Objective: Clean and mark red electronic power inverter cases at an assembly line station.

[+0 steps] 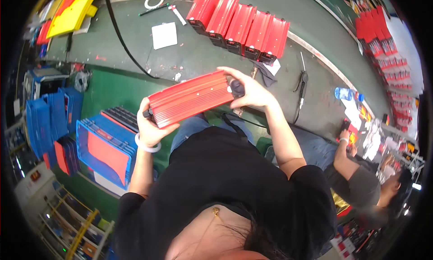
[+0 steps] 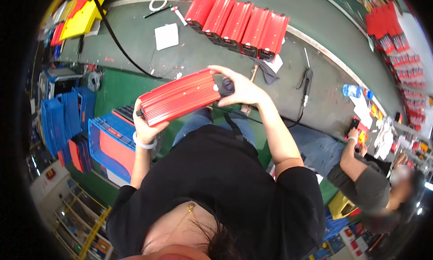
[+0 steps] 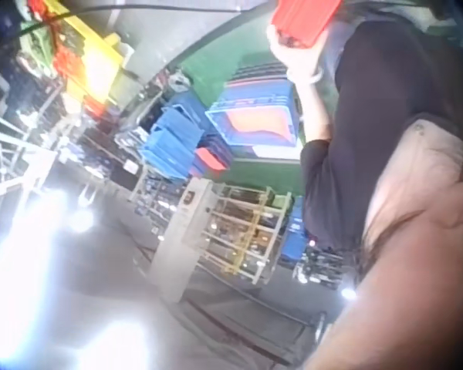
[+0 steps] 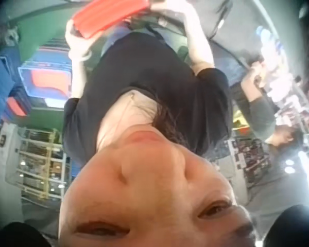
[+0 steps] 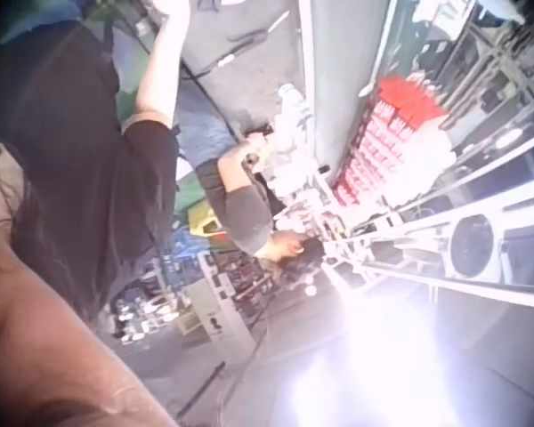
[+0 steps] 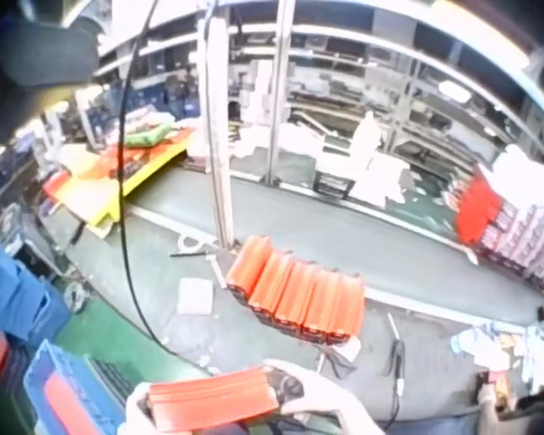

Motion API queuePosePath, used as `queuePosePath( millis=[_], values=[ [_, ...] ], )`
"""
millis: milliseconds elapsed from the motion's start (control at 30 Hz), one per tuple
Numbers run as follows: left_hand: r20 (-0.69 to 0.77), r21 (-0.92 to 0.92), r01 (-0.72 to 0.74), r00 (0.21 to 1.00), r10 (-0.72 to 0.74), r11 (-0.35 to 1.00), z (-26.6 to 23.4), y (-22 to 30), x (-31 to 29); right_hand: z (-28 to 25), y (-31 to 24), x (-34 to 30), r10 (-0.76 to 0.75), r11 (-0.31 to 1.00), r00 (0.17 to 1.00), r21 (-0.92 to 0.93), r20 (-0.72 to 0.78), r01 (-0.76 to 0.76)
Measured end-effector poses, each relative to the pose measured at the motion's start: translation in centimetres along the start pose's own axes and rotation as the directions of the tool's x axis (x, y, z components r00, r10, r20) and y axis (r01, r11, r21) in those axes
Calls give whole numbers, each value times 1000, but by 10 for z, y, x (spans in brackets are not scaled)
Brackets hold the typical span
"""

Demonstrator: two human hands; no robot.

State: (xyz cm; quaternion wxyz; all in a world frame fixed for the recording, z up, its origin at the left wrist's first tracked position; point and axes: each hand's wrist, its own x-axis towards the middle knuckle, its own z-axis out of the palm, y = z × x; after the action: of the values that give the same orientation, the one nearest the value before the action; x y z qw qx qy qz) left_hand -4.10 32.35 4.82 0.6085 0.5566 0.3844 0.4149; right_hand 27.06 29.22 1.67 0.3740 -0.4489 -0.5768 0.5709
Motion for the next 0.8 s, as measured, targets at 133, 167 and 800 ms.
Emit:
queuePosePath(
  millis=[133, 167, 800],
  values=[
    [107, -78, -26, 994, 34, 997, -12, 3, 19, 25, -31, 3, -103, 980, 988, -184, -116, 81],
    [148, -86, -16, 989, 28, 996, -13, 1, 24, 26, -38, 0, -103, 975, 985, -209, -142, 72],
    [695, -15, 74, 718, -43, 997, 185, -27, 82, -41, -25, -191, -137, 976, 715, -218, -686, -23]
  ],
)
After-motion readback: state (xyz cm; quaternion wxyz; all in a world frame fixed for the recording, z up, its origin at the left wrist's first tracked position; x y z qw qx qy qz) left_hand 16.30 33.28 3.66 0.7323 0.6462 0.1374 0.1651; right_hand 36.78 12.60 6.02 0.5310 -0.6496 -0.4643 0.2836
